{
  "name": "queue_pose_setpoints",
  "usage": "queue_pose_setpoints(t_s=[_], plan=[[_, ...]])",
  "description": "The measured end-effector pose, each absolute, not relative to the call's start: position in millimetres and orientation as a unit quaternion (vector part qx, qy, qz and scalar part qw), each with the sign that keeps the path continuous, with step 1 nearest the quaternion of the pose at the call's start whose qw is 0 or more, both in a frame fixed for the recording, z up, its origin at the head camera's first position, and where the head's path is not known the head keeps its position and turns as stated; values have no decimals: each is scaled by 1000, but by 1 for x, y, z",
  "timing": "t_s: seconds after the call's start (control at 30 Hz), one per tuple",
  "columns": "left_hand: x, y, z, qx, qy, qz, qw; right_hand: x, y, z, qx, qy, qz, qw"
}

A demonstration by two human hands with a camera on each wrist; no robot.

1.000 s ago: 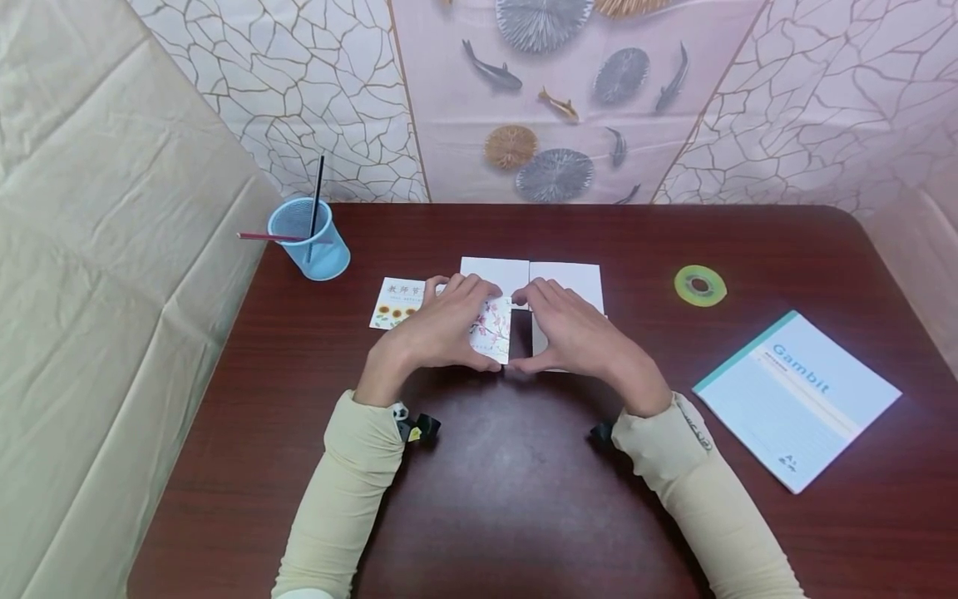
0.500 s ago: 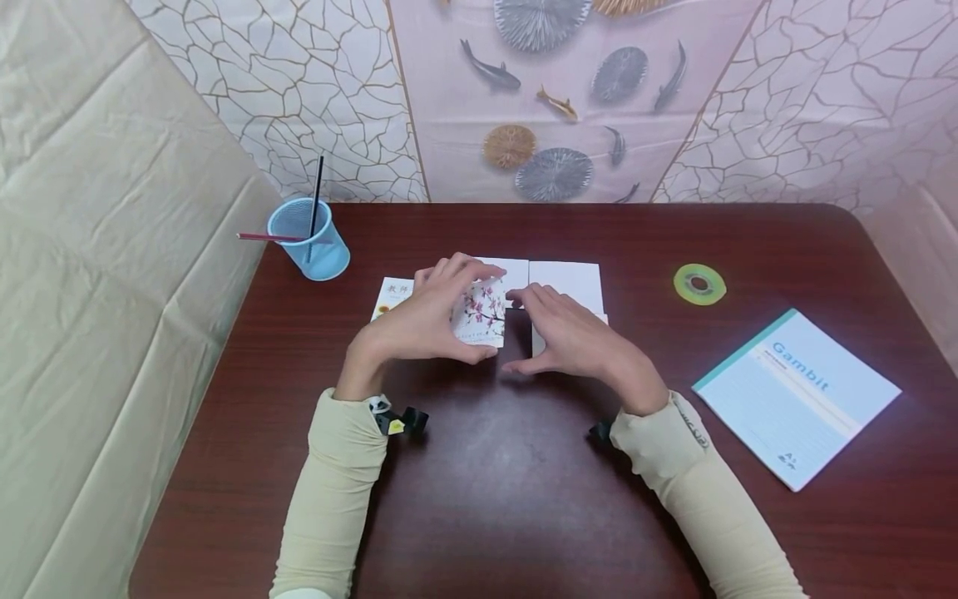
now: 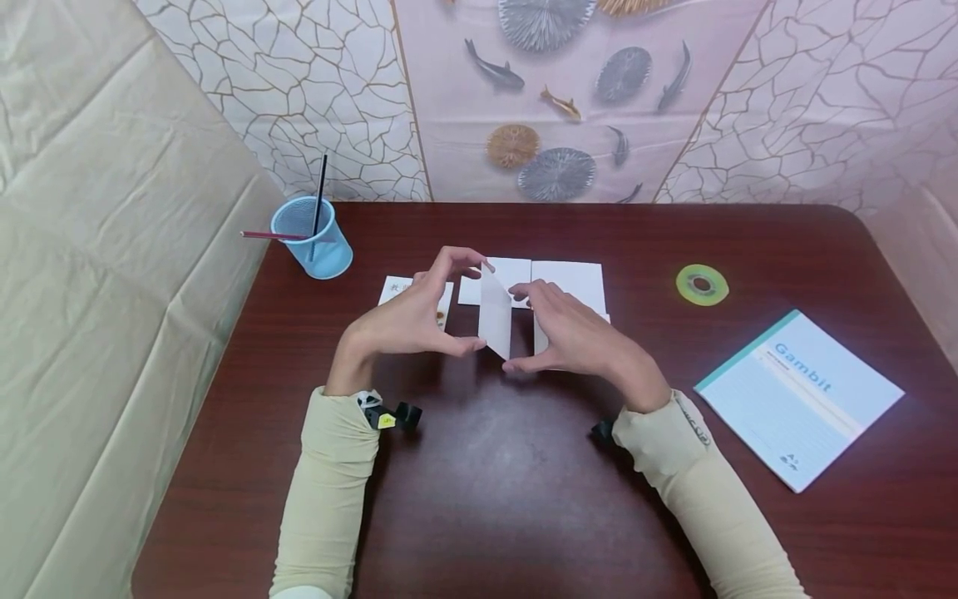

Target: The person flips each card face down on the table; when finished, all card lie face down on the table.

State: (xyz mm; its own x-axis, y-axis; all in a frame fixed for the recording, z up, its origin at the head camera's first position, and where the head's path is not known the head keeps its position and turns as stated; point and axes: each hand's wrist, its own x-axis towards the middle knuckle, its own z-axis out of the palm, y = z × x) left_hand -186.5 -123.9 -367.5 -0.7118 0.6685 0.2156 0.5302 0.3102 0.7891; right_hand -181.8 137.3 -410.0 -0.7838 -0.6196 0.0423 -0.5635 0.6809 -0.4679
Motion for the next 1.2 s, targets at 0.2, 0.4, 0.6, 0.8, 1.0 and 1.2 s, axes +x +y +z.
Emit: queue_pose_setpoints(t_s=[0.2, 0.4, 0.6, 0.8, 1.0, 1.2], plan=[[-185, -128, -369, 326, 839, 419, 117, -183, 142, -411, -328, 919, -215, 47], [-182, -131, -377, 237, 922, 263, 155, -186, 144, -414, -343, 926, -158, 25], [-183, -123, -388, 179, 959, 127, 180, -186, 143, -417, -350, 927, -131, 16], [-184, -115, -390, 176, 967, 87, 160, -186, 144, -417, -342, 932, -119, 26], [-190, -121, -391, 172, 966, 115, 156, -186, 145, -416, -334, 936, -105, 29], [-209, -162, -392, 153, 956, 180, 174, -186, 125, -406, -328, 939, -92, 37]])
